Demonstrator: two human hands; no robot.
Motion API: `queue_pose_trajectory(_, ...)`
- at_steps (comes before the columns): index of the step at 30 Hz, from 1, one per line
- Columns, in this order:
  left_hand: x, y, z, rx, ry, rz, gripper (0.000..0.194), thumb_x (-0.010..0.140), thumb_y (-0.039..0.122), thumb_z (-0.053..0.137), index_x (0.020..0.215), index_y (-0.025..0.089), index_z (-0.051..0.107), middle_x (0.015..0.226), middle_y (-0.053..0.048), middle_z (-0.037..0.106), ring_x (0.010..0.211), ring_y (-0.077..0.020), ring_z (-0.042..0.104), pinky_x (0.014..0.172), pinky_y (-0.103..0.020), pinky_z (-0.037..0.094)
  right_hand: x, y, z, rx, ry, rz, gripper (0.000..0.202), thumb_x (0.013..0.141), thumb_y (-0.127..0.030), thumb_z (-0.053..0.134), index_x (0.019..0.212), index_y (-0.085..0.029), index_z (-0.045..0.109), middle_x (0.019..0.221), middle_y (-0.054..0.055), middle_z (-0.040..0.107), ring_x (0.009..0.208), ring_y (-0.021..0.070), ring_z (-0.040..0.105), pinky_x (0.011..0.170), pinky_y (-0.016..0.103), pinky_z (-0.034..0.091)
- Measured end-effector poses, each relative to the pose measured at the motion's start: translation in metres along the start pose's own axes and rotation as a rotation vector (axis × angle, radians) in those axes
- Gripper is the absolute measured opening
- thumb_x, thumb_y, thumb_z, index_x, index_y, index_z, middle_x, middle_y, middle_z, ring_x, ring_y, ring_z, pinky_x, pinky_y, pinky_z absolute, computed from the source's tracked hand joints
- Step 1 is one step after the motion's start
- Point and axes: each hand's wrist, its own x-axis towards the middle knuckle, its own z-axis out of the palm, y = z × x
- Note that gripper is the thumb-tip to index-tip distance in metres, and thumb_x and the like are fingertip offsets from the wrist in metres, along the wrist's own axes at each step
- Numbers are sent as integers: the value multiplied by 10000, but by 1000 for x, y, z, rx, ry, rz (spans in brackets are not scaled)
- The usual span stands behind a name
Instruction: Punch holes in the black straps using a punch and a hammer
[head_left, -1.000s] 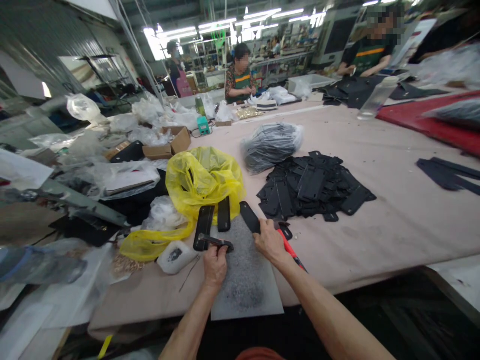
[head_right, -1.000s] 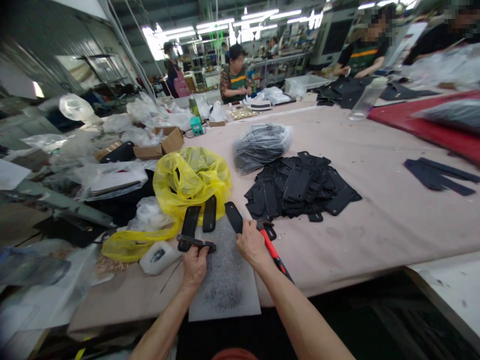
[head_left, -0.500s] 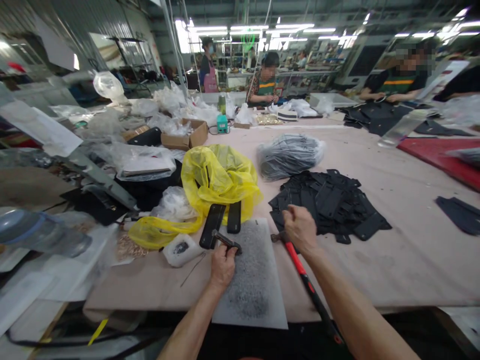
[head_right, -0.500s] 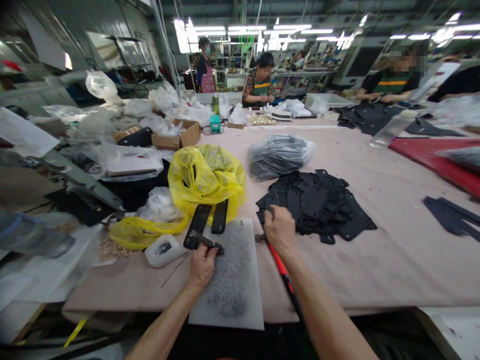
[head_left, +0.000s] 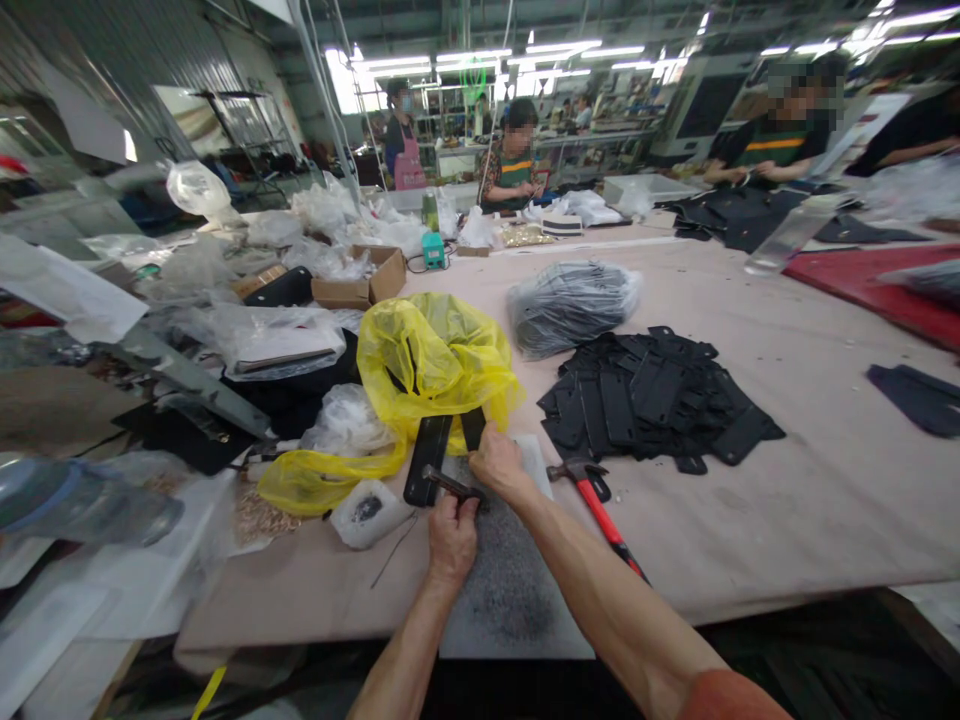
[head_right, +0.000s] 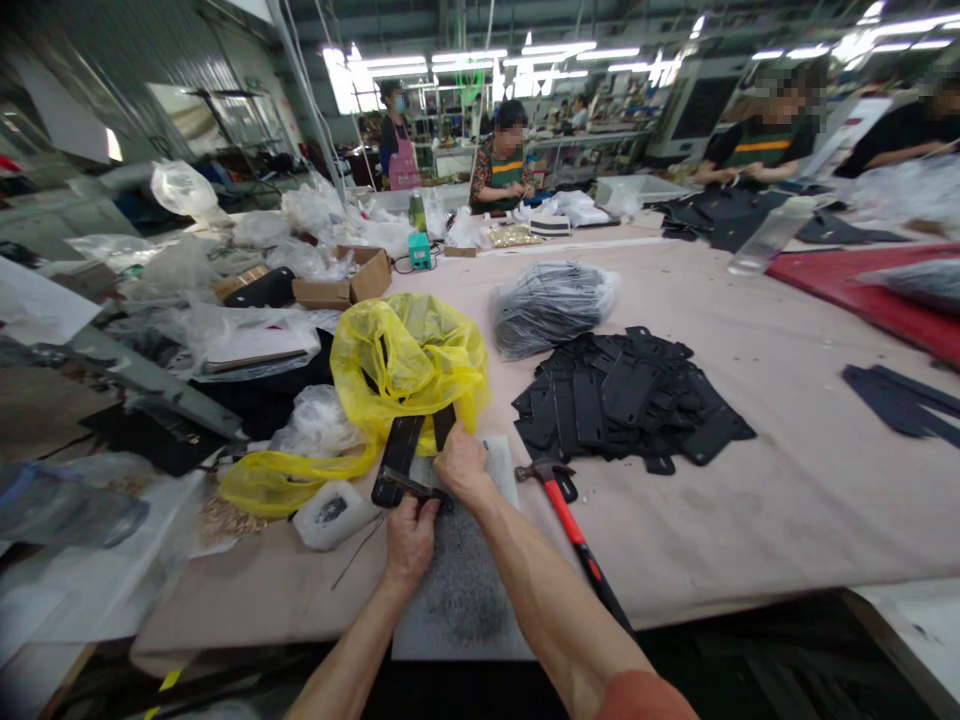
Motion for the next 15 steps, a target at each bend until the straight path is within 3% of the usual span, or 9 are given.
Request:
queue_pose_trajectory(4,0,0,0,11,8,-7,184,839,312,537,793,186,664,725,-57,710,690,-220,668,629,-295,483,-26,35,-1,126,-38,-24,540,855,-191,503,1379,-97,410,1093,172,690,1017,272,662,834,333,470)
queue_pose_trajectory(7,-1,-1,0,24,3,-16,199,846,328,538,806,187,672,741,-59,717,709,-225,675,644,-301,491,-65,74,2,295,-58,-41,633,864,-197,478,1475,-126,326,1214,146,658,1071,234,640,877,302,465)
queue_pose_trajectory(10,-1,-2,0,29,-1,-14,206,849,336,542,847,189,687,774,-60,727,737,-228,684,672,-308,507,-108,106,4,391,-76,-15,557,893,-223,432,1444,-150,404,1225,119,658,1082,215,632,885,297,471)
queue_pose_trajectory(15,-1,-1,2,66,8,14,222,833,351,566,880,186,707,835,-75,742,804,-245,693,727,-329,530,-148,116,6,305,-91,95,492,947,-272,398,1430,-190,440,996,112,728,929,250,688,807,343,485)
